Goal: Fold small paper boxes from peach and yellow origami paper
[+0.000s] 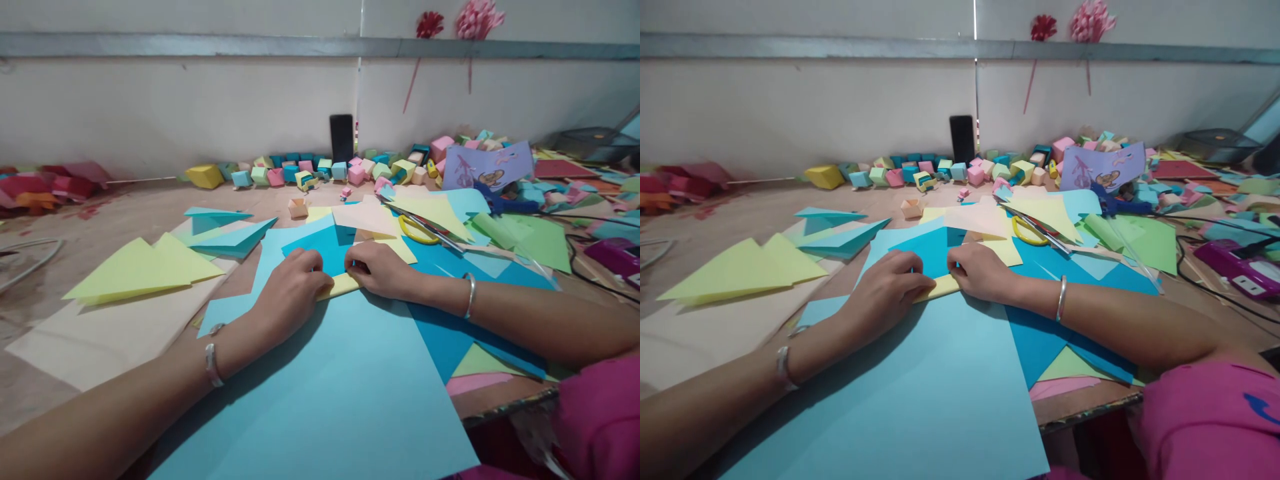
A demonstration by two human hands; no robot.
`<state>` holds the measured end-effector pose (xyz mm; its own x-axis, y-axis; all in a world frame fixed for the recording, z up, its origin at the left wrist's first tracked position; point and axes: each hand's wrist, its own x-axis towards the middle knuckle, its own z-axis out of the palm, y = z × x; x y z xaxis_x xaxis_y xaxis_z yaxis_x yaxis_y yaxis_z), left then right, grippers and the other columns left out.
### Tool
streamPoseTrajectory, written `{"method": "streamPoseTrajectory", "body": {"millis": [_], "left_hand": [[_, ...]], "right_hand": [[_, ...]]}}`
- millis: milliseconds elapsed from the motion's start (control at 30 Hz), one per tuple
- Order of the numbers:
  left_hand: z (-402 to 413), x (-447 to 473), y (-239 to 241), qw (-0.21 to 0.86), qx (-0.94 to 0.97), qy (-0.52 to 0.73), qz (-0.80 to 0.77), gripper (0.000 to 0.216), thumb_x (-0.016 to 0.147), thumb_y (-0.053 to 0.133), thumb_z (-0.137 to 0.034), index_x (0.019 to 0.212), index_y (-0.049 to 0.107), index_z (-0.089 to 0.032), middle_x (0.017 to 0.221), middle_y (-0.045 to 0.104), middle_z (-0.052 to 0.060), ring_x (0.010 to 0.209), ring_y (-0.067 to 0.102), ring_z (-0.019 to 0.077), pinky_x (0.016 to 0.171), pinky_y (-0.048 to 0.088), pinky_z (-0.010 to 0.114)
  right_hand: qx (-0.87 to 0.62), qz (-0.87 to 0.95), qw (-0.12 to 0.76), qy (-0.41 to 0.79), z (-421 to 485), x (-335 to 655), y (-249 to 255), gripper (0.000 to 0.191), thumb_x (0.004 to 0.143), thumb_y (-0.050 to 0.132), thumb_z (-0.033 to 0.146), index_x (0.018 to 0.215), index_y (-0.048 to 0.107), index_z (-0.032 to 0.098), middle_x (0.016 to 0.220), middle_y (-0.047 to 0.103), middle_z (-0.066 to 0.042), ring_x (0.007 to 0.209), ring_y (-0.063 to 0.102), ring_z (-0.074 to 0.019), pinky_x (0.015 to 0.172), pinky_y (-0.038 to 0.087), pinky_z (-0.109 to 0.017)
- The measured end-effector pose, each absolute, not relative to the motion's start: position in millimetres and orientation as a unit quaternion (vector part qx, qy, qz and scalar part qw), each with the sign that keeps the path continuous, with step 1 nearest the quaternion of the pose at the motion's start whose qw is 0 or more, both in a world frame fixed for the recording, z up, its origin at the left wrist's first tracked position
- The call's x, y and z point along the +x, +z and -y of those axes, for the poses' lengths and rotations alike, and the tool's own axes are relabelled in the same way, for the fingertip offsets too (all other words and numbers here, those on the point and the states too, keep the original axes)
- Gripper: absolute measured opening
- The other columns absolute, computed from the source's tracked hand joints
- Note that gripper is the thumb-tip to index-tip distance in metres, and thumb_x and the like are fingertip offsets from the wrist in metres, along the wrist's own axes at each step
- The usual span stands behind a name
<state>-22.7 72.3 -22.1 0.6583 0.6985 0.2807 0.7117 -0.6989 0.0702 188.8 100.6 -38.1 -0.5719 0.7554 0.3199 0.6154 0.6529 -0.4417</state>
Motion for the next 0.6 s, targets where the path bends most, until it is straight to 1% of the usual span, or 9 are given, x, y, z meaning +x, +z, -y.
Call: {"method": "streamPoseTrajectory", "body": {"millis": [133, 233, 300, 400, 533, 600], "left_hand": [[-67.9, -22.9, -20.8, 0.034, -0.924, -0.090, 0.371, 0.029, 0.090, 0.045, -0.011, 0.077, 0.071, -0.016, 0.075, 0.059, 0.007, 0.071, 0.049, 0.0195, 0.059, 0.032, 0.032], [-67.1, -22.8, -21.6, 0.035, -0.923, -0.089, 0.373, 0.030, 0.090, 0.044, -0.010, 0.076, 0.070, -0.016, 0.074, 0.058, 0.007, 0.069, 0.049, 0.0190, 0.058, 0.031, 0.031], [-67.2, -22.4, -21.1, 0.048, -0.922, -0.080, 0.376, 0.030, 0.089, 0.044, -0.010, 0.074, 0.069, -0.016, 0.073, 0.058, 0.007, 0.069, 0.049, 0.0190, 0.058, 0.030, 0.031], [-67.6, -21.5, -18.4, 0.071, -0.923, -0.068, 0.372, 0.030, 0.089, 0.045, -0.009, 0.070, 0.068, -0.016, 0.072, 0.059, 0.006, 0.067, 0.049, 0.0188, 0.058, 0.029, 0.031], [-68.8, -21.2, -15.2, 0.084, -0.925, -0.059, 0.367, 0.030, 0.088, 0.047, -0.009, 0.066, 0.065, -0.016, 0.068, 0.057, 0.005, 0.065, 0.049, 0.0178, 0.057, 0.030, 0.031], [-69.4, -21.5, -15.1, 0.080, -0.924, -0.053, 0.369, 0.028, 0.087, 0.048, -0.009, 0.068, 0.066, -0.016, 0.069, 0.058, 0.005, 0.065, 0.050, 0.0180, 0.058, 0.030, 0.031]], "right_hand": [[-0.387, 0.884, 0.244, 0.100, -101.5, 189.8, -39.3, 0.013, 0.083, 0.053, 0.010, 0.079, 0.064, 0.016, 0.075, 0.058, -0.004, 0.075, 0.049, -0.0173, 0.065, 0.032, -0.029], [-0.358, 0.901, 0.246, 0.006, -99.6, 189.7, -38.3, 0.022, 0.088, 0.050, 0.013, 0.077, 0.068, 0.017, 0.086, 0.058, -0.008, 0.084, 0.047, -0.0203, 0.071, 0.033, -0.032], [-0.328, 0.915, 0.229, -0.052, -96.6, 189.1, -37.3, 0.027, 0.093, 0.048, 0.017, 0.077, 0.070, 0.018, 0.088, 0.058, -0.008, 0.083, 0.045, -0.0206, 0.072, 0.031, -0.034], [-0.298, 0.934, 0.173, -0.096, -90.0, 187.6, -34.3, 0.028, 0.097, 0.046, 0.023, 0.086, 0.071, 0.019, 0.084, 0.059, -0.008, 0.081, 0.042, -0.0209, 0.067, 0.027, -0.034], [-0.299, 0.945, 0.085, -0.102, -81.2, 184.5, -26.2, 0.028, 0.098, 0.042, 0.018, 0.095, 0.070, 0.014, 0.082, 0.059, -0.010, 0.077, 0.042, -0.0205, 0.063, 0.023, -0.033], [-0.310, 0.945, 0.049, -0.094, -78.3, 182.5, -22.2, 0.030, 0.099, 0.040, 0.017, 0.093, 0.069, 0.011, 0.082, 0.059, -0.010, 0.075, 0.042, -0.0201, 0.062, 0.024, -0.033]]}}
